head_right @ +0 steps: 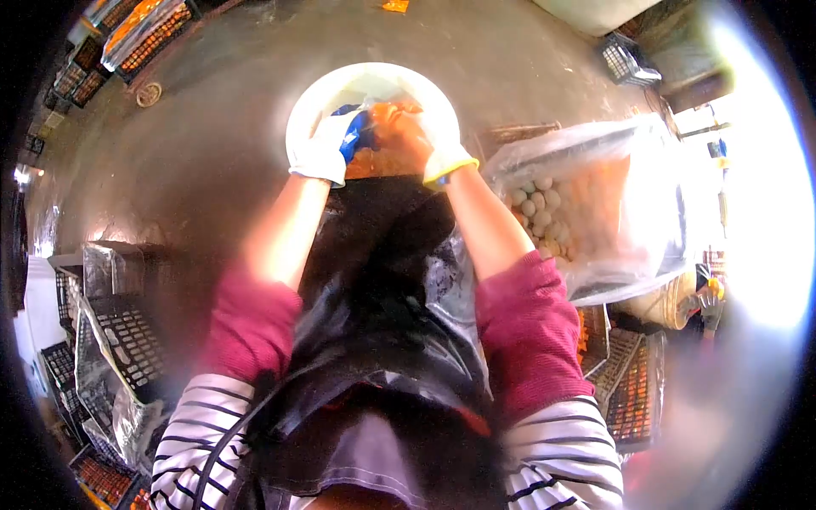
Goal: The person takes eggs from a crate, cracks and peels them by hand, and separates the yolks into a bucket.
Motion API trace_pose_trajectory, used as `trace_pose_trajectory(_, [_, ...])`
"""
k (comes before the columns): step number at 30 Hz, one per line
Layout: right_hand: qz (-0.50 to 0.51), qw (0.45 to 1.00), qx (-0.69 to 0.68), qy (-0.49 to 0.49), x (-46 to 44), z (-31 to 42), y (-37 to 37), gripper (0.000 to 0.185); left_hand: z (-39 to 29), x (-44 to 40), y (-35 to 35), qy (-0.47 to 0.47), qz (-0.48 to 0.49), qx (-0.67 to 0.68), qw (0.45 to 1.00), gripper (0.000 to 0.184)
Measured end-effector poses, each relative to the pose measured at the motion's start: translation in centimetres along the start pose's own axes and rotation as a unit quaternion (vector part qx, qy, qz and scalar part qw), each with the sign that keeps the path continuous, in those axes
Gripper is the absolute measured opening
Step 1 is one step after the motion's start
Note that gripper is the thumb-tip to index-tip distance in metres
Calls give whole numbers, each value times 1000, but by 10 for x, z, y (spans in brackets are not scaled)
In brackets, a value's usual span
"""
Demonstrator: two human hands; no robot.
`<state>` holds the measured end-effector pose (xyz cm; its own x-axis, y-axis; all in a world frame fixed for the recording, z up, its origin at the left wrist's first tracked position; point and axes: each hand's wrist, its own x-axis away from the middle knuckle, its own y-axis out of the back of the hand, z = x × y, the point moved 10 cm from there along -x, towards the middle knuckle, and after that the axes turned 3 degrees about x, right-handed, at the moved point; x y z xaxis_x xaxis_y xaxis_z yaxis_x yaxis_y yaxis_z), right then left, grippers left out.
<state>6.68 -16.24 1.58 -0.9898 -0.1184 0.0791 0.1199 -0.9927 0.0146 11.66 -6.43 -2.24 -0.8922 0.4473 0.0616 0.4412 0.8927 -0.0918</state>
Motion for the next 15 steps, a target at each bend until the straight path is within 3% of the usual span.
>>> trace_pose_trajectory(1, [2, 999, -44, -25, 0, -1, -5, 37, -8, 3, 2, -11, -13, -29, 999, 31])
trace_pose_trajectory(3, [1, 988, -133, -77, 2, -4, -12, 36, -15, 18, -2, 42, -22, 100, 994, 32])
trace_pose_trajectory(5, [-32, 996, 25, -74, -12, -24, 7, 27, -9, 3, 4, -92, -36, -76, 992, 32])
trace_pose_trajectory(7, [-68, 994, 63, -55, -18, -34, 18, 24, -37, 11, -10, -205, -16, -259, 944, 34])
trace_pose_trajectory(10, [-117, 993, 23, -14, -24, -48, 36, 23, -33, 18, -21, 71, 54, -145, 985, 38])
trace_pose_trajectory(13, [-135, 982, 131, 17, -22, -36, 42, 26, -24, 25, -27, 127, 11, 151, 980, 43])
trace_pose_trajectory(15, [-119, 975, 183, 52, -7, -7, 26, 32, -20, 22, -19, 120, -48, 211, 969, 45])
